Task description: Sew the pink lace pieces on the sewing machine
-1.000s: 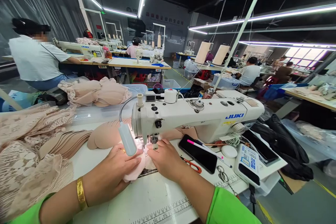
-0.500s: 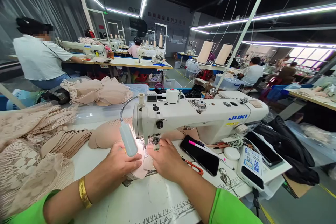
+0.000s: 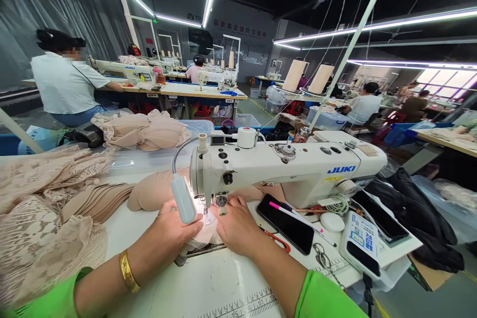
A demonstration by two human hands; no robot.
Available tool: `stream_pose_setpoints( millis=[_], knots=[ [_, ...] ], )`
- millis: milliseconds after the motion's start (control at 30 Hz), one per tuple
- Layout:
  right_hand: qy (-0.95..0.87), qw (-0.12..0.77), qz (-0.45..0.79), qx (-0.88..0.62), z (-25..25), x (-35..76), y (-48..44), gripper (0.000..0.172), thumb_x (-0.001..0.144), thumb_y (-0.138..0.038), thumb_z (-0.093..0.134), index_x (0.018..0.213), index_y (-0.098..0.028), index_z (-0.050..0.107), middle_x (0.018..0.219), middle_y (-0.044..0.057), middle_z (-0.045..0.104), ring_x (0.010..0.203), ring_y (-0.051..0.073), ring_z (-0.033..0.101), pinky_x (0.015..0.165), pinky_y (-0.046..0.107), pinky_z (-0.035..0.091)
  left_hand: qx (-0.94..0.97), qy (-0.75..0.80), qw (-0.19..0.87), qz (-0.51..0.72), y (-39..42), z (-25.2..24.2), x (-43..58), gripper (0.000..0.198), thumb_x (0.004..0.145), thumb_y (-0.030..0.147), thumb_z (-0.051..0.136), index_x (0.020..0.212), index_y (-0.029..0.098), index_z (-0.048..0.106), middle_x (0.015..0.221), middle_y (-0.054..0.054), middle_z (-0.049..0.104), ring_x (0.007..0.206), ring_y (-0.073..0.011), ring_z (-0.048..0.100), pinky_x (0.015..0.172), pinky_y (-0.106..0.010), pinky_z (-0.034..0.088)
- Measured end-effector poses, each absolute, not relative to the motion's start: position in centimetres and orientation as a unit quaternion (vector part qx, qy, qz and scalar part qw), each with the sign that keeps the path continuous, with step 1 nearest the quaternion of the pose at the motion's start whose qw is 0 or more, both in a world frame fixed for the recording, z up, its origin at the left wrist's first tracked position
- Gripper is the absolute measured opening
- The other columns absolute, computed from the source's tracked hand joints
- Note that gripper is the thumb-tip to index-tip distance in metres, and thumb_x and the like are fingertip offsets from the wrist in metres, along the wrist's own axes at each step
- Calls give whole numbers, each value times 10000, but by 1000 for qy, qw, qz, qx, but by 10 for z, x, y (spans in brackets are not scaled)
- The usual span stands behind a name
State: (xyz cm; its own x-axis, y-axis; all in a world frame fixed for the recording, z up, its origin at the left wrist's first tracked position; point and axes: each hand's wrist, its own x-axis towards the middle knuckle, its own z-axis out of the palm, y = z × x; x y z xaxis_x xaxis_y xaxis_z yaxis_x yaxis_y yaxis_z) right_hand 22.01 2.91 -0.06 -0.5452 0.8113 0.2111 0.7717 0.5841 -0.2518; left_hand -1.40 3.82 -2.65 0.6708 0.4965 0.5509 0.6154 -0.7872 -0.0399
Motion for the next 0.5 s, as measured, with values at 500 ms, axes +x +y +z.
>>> stream_pose_setpoints(
  millis=[500],
  knots=[
    [-877, 129, 53, -460, 0, 222, 28, 410, 994, -143, 487, 1363, -204, 656, 1214, 125, 734, 1191, 341, 517, 1043, 480, 385, -923, -297, 88, -228, 25, 3, -11, 350, 898, -81, 393, 852, 196, 602, 818, 4, 720, 747, -188, 659, 930, -491, 384]
  ],
)
